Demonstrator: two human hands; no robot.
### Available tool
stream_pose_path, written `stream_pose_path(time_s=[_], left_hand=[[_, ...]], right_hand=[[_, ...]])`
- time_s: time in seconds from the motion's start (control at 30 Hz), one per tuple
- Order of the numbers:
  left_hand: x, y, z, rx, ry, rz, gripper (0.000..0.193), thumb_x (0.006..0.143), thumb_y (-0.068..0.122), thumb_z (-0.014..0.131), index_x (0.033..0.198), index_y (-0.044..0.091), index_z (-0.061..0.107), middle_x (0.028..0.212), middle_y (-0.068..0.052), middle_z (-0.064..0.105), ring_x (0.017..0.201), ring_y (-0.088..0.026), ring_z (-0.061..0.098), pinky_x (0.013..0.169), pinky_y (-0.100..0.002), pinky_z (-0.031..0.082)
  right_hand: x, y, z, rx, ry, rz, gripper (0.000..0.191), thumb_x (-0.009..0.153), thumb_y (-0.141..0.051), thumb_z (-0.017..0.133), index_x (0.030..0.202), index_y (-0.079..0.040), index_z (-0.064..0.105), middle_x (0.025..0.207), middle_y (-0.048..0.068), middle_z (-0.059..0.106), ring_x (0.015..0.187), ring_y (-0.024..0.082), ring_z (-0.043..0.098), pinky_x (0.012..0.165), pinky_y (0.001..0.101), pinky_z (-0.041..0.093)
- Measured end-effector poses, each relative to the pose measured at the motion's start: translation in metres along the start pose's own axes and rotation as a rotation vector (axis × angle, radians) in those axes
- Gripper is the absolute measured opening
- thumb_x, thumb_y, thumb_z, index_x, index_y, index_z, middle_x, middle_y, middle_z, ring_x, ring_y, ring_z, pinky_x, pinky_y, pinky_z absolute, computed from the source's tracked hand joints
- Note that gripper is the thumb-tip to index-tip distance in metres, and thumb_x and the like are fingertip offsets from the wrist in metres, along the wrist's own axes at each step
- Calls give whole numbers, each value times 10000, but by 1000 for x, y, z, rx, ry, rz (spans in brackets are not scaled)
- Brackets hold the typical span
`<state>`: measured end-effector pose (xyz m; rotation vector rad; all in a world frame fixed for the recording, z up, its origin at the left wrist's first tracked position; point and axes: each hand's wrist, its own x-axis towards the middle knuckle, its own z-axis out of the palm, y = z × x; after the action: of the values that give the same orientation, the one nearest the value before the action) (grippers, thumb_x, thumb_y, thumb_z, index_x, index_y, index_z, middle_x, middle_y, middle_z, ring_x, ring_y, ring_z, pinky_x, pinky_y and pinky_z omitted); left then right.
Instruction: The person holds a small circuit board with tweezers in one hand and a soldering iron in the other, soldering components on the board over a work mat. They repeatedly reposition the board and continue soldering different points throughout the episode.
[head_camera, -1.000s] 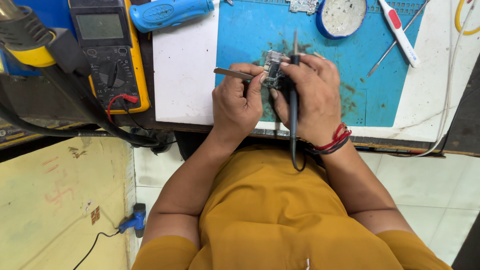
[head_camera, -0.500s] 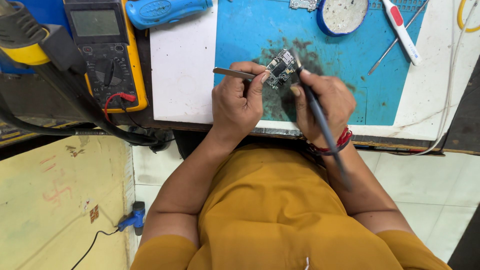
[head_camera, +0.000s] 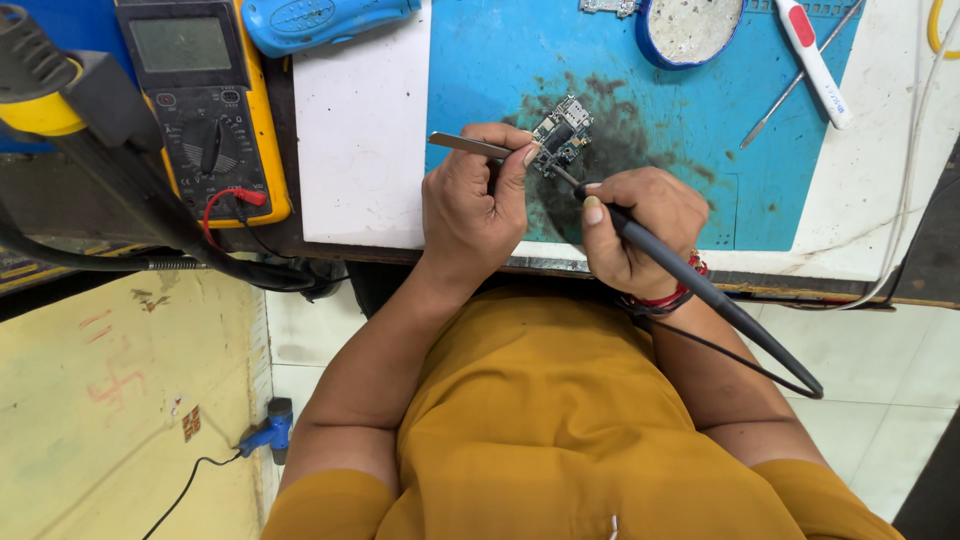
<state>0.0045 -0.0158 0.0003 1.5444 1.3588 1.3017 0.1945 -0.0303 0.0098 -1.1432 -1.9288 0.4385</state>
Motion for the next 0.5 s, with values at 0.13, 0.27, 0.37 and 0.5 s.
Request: stream_pose_path(time_s=[0.13, 0.27, 0.37, 0.5], left_hand=[[0, 0, 0, 10, 4, -5, 81, 1057, 103, 685, 1095, 67, 623, 917, -46, 718, 688, -114, 676, 619, -274, 531], [-1, 0, 1, 9, 10, 8, 73, 1065, 99, 680, 1100, 69, 623, 935, -50, 720, 706, -117, 681, 635, -277, 539], [0, 0, 1, -1, 8, 1, 75, 1060, 98, 683, 1092, 68, 622, 916, -44, 718, 694, -115, 681, 625, -275, 537], [0, 1, 0, 7, 12, 7, 74, 1059, 97, 684, 1089, 68, 624, 920, -46, 718, 696, -117, 680, 628, -275, 537]], right_hand=[[1, 0, 1, 3, -4, -7, 90, 974, -42, 697, 986, -20, 612, 899, 136, 717, 765, 295, 701, 669, 345, 547], [2, 0, 1, -3, -11, -14, 92, 969, -42, 700, 984, -20, 612, 898, 135, 719, 761, 294, 701, 665, 345, 545], [2, 0, 1, -10, -13, -13, 89, 969, -45, 700, 980, -24, 614, 892, 130, 720, 758, 292, 700, 665, 345, 545], [1, -1, 1, -12, -10, -12, 90, 968, -50, 700, 981, -25, 614, 897, 134, 719, 766, 296, 703, 671, 349, 548]])
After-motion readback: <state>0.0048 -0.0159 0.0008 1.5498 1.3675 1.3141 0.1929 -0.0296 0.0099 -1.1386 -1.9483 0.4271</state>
